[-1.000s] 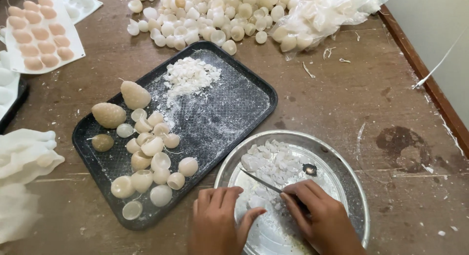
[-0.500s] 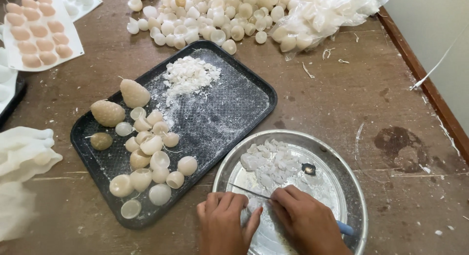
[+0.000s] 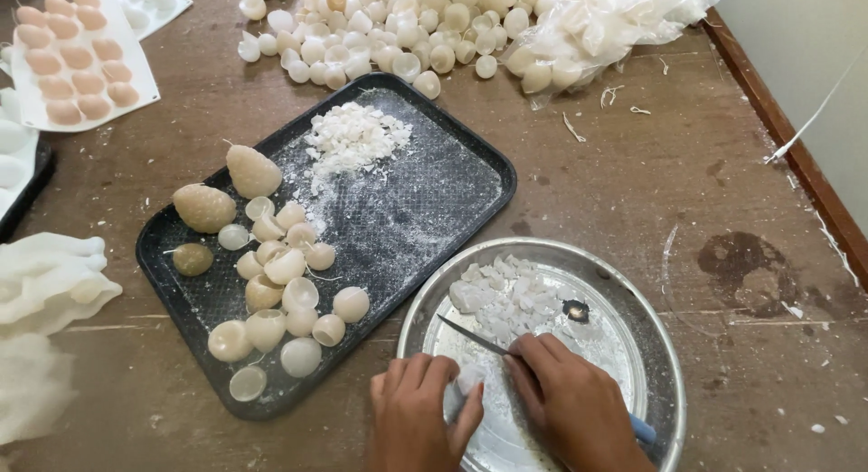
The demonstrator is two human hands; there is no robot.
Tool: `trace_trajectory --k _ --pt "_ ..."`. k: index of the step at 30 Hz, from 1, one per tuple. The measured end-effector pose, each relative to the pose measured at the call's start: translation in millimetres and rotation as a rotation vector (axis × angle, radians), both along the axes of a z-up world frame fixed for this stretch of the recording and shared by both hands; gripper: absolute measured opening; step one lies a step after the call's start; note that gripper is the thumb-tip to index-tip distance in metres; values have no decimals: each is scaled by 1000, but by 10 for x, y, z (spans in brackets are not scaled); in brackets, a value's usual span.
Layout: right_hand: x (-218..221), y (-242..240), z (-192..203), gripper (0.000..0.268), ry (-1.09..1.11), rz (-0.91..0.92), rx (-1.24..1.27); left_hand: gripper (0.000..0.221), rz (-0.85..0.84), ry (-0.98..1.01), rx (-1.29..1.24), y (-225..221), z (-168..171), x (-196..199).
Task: Trimming and cleaning excess wax from small egg-shaped candle pieces using a knife over a metal plate.
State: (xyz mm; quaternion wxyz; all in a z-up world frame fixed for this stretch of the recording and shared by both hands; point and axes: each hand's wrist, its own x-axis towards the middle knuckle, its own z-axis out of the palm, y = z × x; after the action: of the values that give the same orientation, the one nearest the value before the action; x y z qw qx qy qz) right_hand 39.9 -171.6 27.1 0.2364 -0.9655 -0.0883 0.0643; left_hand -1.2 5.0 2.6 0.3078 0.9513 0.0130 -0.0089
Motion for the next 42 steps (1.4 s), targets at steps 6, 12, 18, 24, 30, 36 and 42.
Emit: trace_trajectory --k 6,12,18,24,30,36,42 --pt "-7 -67 -60 19 -9 16 109 42 -9 -64 -4 -14 44 62" --pt "-13 -169 -264 18 -97 63 122 42 -20 -197 -23 73 -105 37" --pt "20 -193 -360 17 -101 51 93 41 -57 -337 -19 122 -279 80" --pt "-5 -191 -311 17 -174 65 164 33 -5 -405 -27 62 -149 22" --pt "-32 -179 -274 18 -194 -18 201 40 45 -263 -39 -8 -119 73" --pt "-28 -211 -336 19 -214 30 373 65 61 -113 -50 -28 -14 127" --pt "-27 -164 -113 27 -68 -67 349 46 42 -232 -83 -13 54 95"
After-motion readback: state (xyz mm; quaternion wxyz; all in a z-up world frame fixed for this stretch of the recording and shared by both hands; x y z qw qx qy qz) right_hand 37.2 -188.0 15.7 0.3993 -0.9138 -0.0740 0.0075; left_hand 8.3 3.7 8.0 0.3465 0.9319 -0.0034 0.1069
